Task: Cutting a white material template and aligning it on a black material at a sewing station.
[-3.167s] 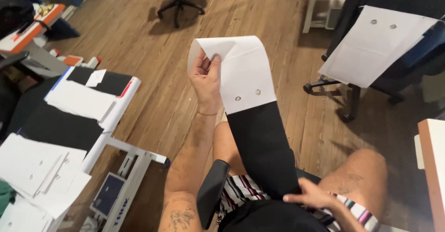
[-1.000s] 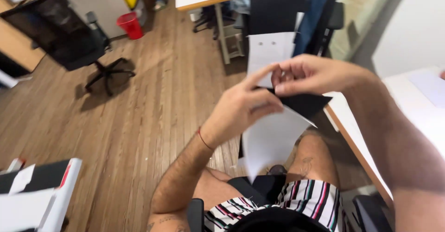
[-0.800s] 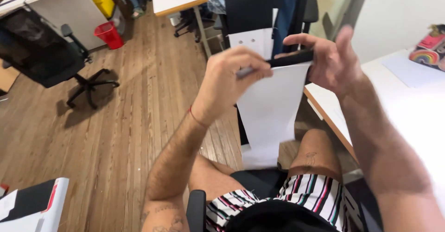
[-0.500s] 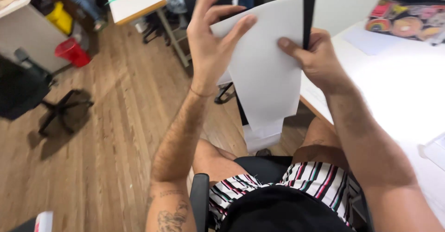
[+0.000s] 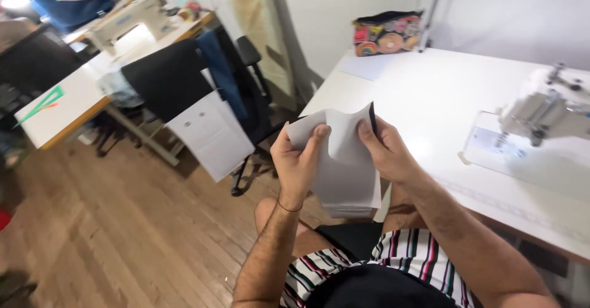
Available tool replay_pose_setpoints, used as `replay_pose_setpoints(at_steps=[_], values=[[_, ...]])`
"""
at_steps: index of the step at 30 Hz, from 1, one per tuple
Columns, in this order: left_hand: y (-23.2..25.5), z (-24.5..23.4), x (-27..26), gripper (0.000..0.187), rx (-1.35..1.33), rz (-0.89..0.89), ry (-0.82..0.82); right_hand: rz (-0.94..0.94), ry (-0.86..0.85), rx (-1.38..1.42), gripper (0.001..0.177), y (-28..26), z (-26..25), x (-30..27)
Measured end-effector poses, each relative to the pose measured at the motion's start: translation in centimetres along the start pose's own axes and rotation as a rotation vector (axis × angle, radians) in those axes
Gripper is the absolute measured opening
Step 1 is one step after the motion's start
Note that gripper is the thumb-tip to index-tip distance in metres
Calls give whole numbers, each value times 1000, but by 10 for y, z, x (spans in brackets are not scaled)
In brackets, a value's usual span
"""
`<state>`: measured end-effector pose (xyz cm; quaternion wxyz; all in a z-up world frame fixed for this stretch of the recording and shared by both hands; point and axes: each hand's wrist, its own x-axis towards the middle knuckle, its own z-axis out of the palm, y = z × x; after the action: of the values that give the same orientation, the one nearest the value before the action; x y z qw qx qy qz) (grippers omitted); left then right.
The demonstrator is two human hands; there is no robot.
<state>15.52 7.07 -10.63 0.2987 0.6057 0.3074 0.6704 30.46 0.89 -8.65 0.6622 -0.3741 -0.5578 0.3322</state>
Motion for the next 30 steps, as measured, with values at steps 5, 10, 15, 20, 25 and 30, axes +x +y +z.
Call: replay_pose_setpoints(at_steps=[5, 10, 15, 20, 25, 30], values=[[-14, 18, -5, 31, -64, -3, -39, -26, 143, -104, 27, 3, -27, -17], [-4, 40, -11, 37, -222, -49, -51, -90, 307, -272, 31, 3, -41, -30], [-48, 45, -24, 29, -249, -28, -148, -71, 318, -206, 25, 36, -73, -43], [-51, 58, -32, 38, -198, 43, -107, -76, 354, -252, 29, 38, -78, -55], [-61, 68, -37, 37, -207, 89, -66, -70, 390, -235, 30, 39, -81, -64], [-60, 74, -40, 42, -190, 87, -120, -63, 371, -147, 22, -2, -67, -59]])
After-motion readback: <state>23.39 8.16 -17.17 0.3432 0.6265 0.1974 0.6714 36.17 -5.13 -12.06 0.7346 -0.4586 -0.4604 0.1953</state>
